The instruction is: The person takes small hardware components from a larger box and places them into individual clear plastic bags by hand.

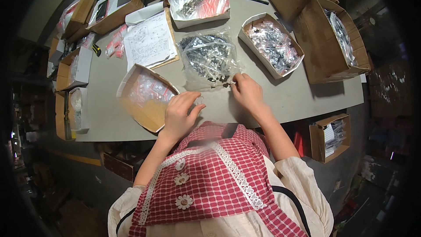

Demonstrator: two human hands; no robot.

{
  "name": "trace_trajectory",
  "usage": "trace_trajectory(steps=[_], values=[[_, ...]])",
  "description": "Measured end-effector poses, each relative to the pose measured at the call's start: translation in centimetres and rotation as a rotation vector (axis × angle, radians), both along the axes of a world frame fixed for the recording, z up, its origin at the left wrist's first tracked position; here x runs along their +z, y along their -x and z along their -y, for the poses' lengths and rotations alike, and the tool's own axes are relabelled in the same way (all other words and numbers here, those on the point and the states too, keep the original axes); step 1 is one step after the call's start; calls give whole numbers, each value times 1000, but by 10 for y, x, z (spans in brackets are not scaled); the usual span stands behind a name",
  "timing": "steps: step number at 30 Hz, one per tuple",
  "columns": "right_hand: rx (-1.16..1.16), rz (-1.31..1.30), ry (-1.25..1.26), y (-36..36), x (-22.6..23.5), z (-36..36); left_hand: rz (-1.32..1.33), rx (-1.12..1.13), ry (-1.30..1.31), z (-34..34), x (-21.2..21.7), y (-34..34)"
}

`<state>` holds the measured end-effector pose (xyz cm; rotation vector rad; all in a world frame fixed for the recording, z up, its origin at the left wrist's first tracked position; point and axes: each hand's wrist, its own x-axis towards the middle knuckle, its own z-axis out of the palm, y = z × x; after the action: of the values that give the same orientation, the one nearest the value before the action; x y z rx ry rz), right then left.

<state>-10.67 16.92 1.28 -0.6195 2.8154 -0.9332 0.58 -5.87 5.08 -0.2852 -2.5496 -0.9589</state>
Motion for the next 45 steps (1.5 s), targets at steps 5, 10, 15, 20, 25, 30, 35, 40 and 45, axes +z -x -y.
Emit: trace_trajectory(steps=[5,10,15,20,25,30,35,40,45], values=[[134,-178,-67,-5,-13,10,16,-44,-35,-10,-5,3],[154,-108,-26,-4,-28,13,40,-65,-63,-13,-9,5],[-36,335,352,4,-40,-15,67,-41,-77,-12,-15,2],[-32,752,853,-8,-1,-15,74,-68,-122,-16,-17,4],[180,503,787,-31,42,3,68,-110,-180,-23,-10,9],[81,234,568,-21,33,-1,47,-75,-160,-22,-11,8],[63,-98,-69,-19,3,-13,54,-66,-148,-18,-16,5],[196,-179,-225,-32,-16,-14,44,-62,-152,-20,-15,4],[19,-200,-90,-16,-14,-16,19,-26,-145,-21,-16,3]])
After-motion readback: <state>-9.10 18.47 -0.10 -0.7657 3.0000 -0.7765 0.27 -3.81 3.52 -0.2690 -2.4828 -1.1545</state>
